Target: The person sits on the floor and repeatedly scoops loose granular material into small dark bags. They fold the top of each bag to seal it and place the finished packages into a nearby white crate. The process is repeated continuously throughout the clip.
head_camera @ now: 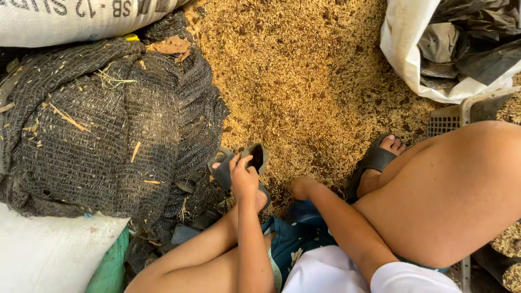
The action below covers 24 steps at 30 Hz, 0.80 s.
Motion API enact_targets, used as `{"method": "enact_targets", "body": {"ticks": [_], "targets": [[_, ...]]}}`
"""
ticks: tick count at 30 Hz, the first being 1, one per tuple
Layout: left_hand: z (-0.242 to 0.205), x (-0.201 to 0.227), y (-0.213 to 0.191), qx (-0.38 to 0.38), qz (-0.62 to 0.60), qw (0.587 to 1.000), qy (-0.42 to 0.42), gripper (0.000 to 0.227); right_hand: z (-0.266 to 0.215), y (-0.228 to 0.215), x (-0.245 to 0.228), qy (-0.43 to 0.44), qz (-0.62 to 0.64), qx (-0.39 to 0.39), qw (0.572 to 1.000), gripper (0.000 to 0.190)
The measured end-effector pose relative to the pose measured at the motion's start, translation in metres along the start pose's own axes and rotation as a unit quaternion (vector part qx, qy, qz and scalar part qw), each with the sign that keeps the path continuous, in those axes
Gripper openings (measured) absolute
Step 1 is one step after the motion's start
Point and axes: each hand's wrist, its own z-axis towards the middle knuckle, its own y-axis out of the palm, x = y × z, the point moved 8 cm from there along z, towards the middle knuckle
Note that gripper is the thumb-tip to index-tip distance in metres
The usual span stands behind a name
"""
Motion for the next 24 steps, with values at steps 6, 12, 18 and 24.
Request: {"method": "enact_targets", "body": {"ticks": [6,12,18,24], "targets": [[0.001,-0.02,0.012,-0.012,0.005,1.0,-0.025,0.048,-0.03,-0.136,0.062,0.16,0.025,0.136,0.977,0.034],[0.005,-0.003,0.016,-0.009,0.013,1.0,-0.012,0.053,-0.067,-0.265,0.037,0.06,0.012,0.413,0.909,0.048],[0.001,-0.013,0.014,-0.099,0.011,0.988,-0.12,0.053,-0.063,-0.277,0.057,0.285,0.068,0.27,0.917,0.107],[-0.001,0.0,0.01,-0.04,-0.035,0.999,-0.008,0.051,-0.048,-0.209,0.013,0.281,-0.106,0.116,0.947,0.1]]}}
